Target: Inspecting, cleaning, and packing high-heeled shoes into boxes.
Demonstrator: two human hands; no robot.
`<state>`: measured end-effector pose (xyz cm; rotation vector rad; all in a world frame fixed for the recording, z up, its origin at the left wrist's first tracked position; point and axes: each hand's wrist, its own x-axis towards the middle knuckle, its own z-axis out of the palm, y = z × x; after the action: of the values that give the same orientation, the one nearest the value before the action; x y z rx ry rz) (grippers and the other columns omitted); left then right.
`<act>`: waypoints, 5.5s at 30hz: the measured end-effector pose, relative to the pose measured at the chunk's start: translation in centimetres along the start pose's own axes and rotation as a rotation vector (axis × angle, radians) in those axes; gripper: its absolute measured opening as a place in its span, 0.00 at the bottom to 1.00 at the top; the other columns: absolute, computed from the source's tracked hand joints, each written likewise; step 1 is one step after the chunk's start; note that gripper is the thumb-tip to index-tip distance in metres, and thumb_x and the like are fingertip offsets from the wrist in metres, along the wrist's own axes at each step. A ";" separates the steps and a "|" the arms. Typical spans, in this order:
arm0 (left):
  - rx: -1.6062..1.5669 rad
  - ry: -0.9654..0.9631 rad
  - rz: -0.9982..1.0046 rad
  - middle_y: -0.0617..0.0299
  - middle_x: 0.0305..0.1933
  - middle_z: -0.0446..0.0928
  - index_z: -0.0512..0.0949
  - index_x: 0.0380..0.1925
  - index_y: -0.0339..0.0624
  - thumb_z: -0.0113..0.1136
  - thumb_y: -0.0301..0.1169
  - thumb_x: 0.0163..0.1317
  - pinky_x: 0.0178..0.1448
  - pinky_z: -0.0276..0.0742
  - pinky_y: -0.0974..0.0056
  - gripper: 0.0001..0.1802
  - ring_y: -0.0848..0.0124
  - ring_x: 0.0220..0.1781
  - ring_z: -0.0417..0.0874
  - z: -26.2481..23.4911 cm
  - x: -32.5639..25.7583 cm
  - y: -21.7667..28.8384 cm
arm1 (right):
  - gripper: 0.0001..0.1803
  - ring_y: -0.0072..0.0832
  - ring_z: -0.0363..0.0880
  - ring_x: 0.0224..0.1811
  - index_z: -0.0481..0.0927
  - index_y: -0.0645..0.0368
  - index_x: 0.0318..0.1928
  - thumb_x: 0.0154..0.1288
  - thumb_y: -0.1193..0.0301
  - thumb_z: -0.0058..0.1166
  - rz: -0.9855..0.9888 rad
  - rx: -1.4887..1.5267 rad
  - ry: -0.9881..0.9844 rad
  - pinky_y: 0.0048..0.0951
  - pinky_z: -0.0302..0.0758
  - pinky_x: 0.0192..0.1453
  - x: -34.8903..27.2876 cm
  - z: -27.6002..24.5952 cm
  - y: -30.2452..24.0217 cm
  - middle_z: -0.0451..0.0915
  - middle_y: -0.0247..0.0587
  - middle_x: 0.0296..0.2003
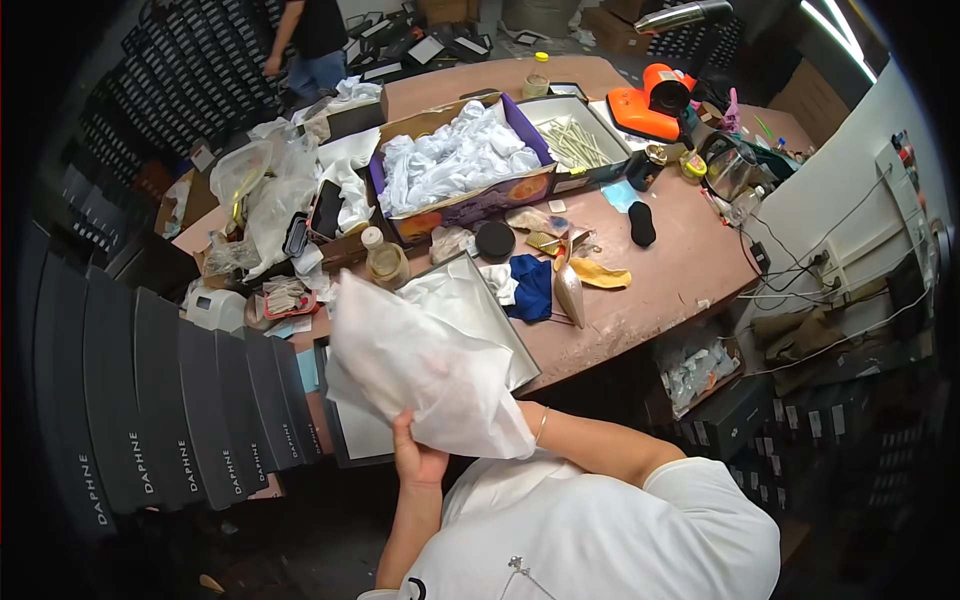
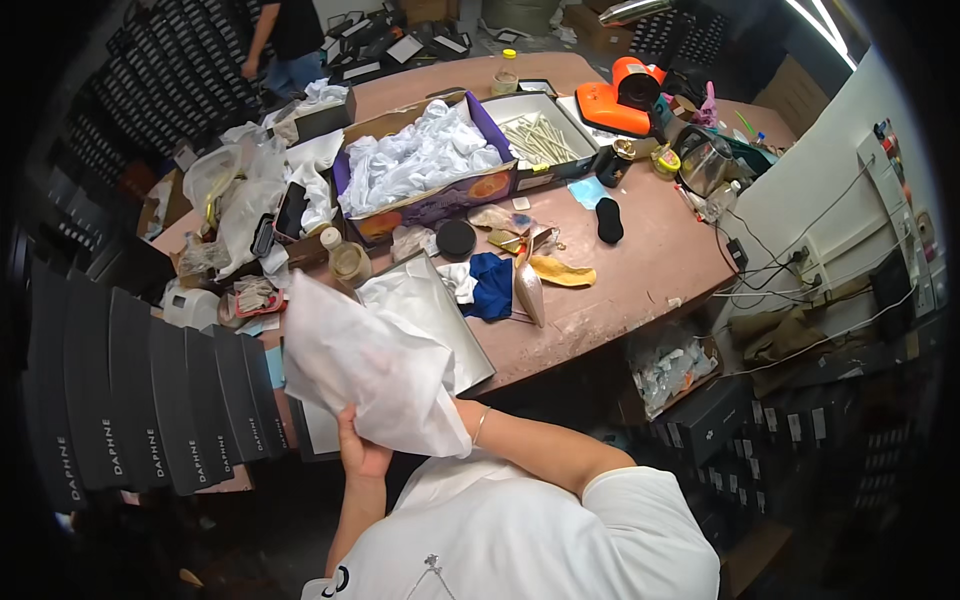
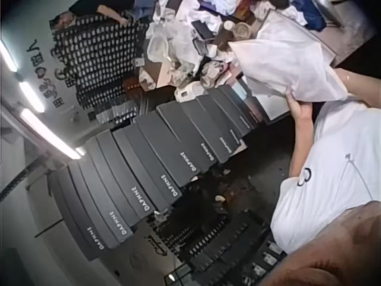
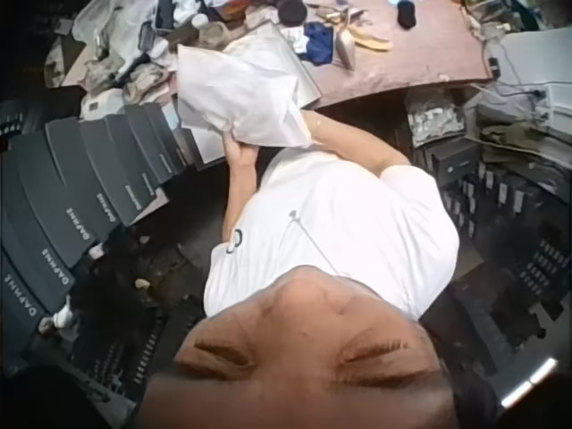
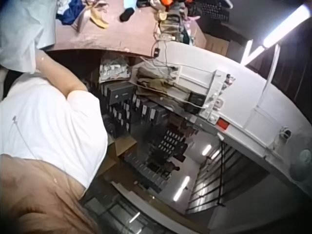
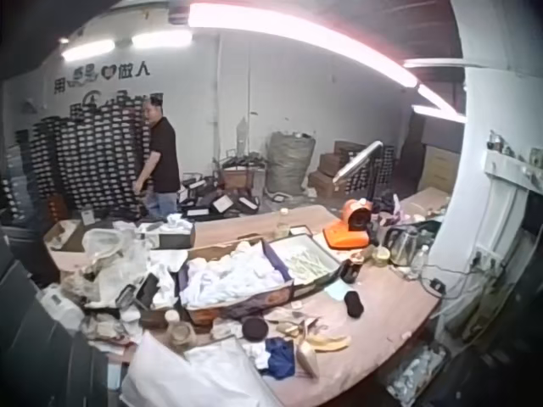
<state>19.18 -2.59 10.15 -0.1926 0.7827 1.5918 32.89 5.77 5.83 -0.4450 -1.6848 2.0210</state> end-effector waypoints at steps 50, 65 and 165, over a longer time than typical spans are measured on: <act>1.122 0.775 0.818 0.61 0.24 0.77 0.78 0.31 0.28 0.50 0.36 0.69 0.30 0.75 0.71 0.18 0.77 0.24 0.77 -11.6 3.9 12.1 | 0.34 0.53 0.73 0.47 0.58 0.67 0.63 0.55 0.75 0.53 0.442 -1.220 0.201 0.45 0.71 0.53 6.2 -12.5 10.8 0.73 0.61 0.42; 1.867 -0.158 1.255 0.53 0.25 0.72 0.70 0.18 0.36 0.62 0.24 0.53 0.35 0.70 0.56 0.11 0.53 0.30 0.74 3.9 4.4 11.8 | 0.08 0.44 0.81 0.27 0.72 0.63 0.36 0.56 0.74 0.48 0.161 -1.489 0.151 0.40 0.77 0.29 9.9 -11.8 6.3 0.77 0.51 0.27; 1.115 -0.298 0.273 0.58 0.42 0.77 0.68 0.50 0.33 0.54 0.27 0.66 0.46 0.77 0.68 0.15 0.75 0.42 0.79 7.9 7.4 0.9 | 0.26 0.32 0.71 0.44 0.74 0.56 0.57 0.54 0.75 0.50 -0.715 -1.050 -0.545 0.30 0.69 0.47 9.9 -13.8 -14.6 0.72 0.39 0.43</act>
<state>19.32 8.09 12.40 0.9612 1.3656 1.1709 34.05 24.59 17.92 0.4180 -2.6462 0.6565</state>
